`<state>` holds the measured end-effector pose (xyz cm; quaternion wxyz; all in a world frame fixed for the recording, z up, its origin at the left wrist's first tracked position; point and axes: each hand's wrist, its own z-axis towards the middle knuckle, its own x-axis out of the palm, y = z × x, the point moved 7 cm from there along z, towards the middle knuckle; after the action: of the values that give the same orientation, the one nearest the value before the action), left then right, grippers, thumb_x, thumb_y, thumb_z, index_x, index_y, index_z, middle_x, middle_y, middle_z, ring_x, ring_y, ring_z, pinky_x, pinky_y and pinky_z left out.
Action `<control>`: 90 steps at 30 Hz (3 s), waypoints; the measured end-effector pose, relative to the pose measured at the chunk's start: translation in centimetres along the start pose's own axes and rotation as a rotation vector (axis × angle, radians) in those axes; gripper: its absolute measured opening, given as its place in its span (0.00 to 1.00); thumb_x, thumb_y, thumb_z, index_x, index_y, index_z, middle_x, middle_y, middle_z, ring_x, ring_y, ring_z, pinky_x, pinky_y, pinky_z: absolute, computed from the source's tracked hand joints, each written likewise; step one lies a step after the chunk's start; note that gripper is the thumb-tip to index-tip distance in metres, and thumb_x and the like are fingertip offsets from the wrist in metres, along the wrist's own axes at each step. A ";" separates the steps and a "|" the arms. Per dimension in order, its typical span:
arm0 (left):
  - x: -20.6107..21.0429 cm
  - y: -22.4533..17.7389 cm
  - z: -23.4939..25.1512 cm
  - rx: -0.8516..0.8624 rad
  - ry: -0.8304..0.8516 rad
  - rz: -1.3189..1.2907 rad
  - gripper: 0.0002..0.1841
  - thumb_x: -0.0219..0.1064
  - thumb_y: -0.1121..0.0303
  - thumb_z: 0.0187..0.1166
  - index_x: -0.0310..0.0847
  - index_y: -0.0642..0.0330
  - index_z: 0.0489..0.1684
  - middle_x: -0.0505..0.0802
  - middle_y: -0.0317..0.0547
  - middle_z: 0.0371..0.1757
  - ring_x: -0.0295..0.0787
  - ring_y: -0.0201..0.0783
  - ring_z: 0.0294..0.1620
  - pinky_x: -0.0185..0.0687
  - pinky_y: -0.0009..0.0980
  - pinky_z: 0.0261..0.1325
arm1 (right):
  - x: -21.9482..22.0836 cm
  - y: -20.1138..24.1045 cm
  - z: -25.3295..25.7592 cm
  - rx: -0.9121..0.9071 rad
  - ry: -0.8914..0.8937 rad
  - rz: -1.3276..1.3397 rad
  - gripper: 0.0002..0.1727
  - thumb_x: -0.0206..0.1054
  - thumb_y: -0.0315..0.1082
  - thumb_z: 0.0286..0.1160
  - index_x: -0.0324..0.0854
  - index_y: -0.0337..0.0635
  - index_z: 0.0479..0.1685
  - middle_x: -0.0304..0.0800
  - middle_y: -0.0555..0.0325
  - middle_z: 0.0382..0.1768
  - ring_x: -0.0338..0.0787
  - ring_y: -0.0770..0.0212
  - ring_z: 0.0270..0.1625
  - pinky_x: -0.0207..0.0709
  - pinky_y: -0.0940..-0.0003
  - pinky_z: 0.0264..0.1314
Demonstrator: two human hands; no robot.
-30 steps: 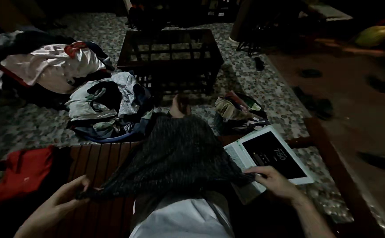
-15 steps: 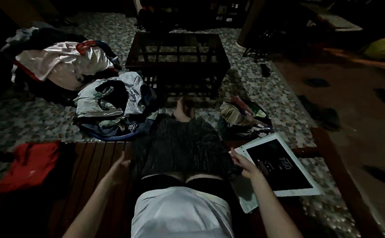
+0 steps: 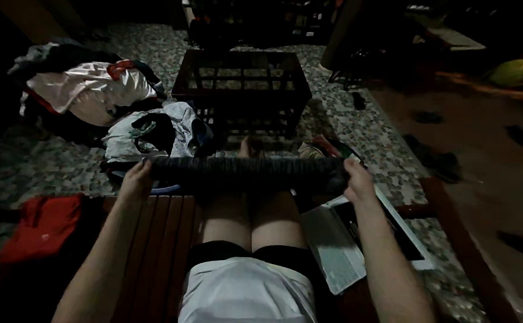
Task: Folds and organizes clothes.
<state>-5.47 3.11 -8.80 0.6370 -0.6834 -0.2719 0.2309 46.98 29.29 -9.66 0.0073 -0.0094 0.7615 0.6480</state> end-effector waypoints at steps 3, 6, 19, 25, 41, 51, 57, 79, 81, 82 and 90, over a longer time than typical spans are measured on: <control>-1.6 -4.1 1.5 0.094 0.054 -0.027 0.17 0.53 0.58 0.93 0.76 0.55 0.71 0.91 0.38 0.55 0.90 0.33 0.54 0.88 0.38 0.60 | 0.4 6.0 0.4 -0.061 -0.022 0.051 0.22 0.56 0.47 0.90 0.75 0.46 0.74 0.85 0.55 0.62 0.86 0.61 0.60 0.82 0.53 0.62; -2.8 -5.3 -0.5 0.017 0.048 0.078 0.15 0.56 0.57 0.92 0.80 0.53 0.66 0.92 0.34 0.48 0.90 0.28 0.45 0.89 0.30 0.49 | -1.1 7.8 -1.9 -0.079 0.030 -0.001 0.22 0.59 0.51 0.88 0.78 0.48 0.69 0.89 0.61 0.55 0.90 0.66 0.53 0.87 0.59 0.56; -8.1 14.4 -14.1 -0.464 0.429 0.388 0.17 0.58 0.62 0.88 0.83 0.60 0.65 0.92 0.41 0.57 0.88 0.30 0.54 0.83 0.32 0.62 | -11.3 -12.6 -11.5 0.304 0.583 -0.518 0.07 0.60 0.35 0.79 0.83 0.46 0.37 0.85 0.69 0.32 0.85 0.74 0.36 0.82 0.73 0.44; -8.1 18.6 -14.6 -0.523 0.528 0.679 0.18 0.66 0.62 0.86 0.80 0.63 0.67 0.89 0.54 0.62 0.87 0.44 0.60 0.81 0.47 0.66 | -11.1 -15.3 -11.8 0.400 0.799 -0.968 0.14 0.70 0.34 0.81 0.86 0.32 0.56 0.90 0.43 0.51 0.90 0.52 0.53 0.82 0.51 0.63; 27.1 14.8 -9.7 0.152 1.130 0.786 0.19 0.63 0.61 0.87 0.83 0.63 0.67 0.91 0.58 0.62 0.88 0.53 0.65 0.77 0.57 0.72 | 4.5 -12.1 -3.5 -0.062 0.759 -1.078 0.23 0.79 0.42 0.71 0.85 0.33 0.56 0.79 0.35 0.68 0.79 0.42 0.72 0.73 0.49 0.76; 17.8 14.4 6.2 0.151 0.644 0.953 0.31 0.67 0.54 0.83 0.69 0.60 0.83 0.78 0.63 0.80 0.71 0.62 0.82 0.64 0.62 0.83 | 9.4 -11.7 5.2 0.164 0.441 -0.788 0.29 0.61 0.51 0.88 0.77 0.35 0.73 0.82 0.35 0.70 0.83 0.42 0.71 0.75 0.43 0.74; 10.2 15.7 8.5 0.032 0.760 1.109 0.24 0.70 0.49 0.81 0.87 0.63 0.59 0.92 0.62 0.55 0.88 0.60 0.62 0.75 0.65 0.70 | 9.4 -15.0 6.5 0.398 0.224 -0.582 0.37 0.72 0.51 0.79 0.73 0.33 0.78 0.76 0.32 0.75 0.76 0.38 0.77 0.69 0.36 0.77; -1.1 23.4 -11.7 -0.669 0.321 0.396 0.39 0.45 0.34 0.87 0.78 0.63 0.73 0.91 0.58 0.60 0.90 0.51 0.60 0.85 0.54 0.64 | -4.6 -17.2 -8.1 0.467 0.090 -0.545 0.39 0.45 0.62 0.91 0.81 0.30 0.66 0.87 0.35 0.61 0.88 0.43 0.62 0.80 0.42 0.64; -0.4 23.5 -11.3 -0.734 0.252 0.368 0.36 0.58 0.37 0.84 0.80 0.66 0.70 0.93 0.59 0.52 0.92 0.50 0.51 0.88 0.52 0.56 | -3.2 -17.3 -7.1 0.486 0.015 -0.452 0.45 0.46 0.69 0.86 0.81 0.29 0.66 0.86 0.33 0.63 0.86 0.42 0.65 0.79 0.40 0.67; -0.3 23.2 -11.3 -0.776 0.242 0.305 0.34 0.61 0.41 0.84 0.77 0.66 0.70 0.93 0.57 0.51 0.93 0.49 0.49 0.89 0.50 0.54 | -2.6 -17.0 -6.7 0.475 0.016 -0.442 0.45 0.48 0.69 0.85 0.81 0.28 0.65 0.85 0.33 0.63 0.86 0.42 0.66 0.78 0.40 0.68; -3.5 16.0 -11.2 -0.528 0.076 -0.029 0.21 0.51 0.55 0.93 0.74 0.60 0.70 0.95 0.45 0.44 0.96 0.37 0.41 0.95 0.38 0.44 | -2.8 -13.7 -4.8 0.111 -0.100 -0.665 0.25 0.57 0.42 0.92 0.84 0.22 0.51 0.87 0.30 0.50 0.87 0.42 0.54 0.76 0.44 0.63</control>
<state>0.59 -8.25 -23.91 0.4495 -0.8301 -0.3086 0.1169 50.16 22.41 -22.37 0.2561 -0.2249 0.7494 0.5676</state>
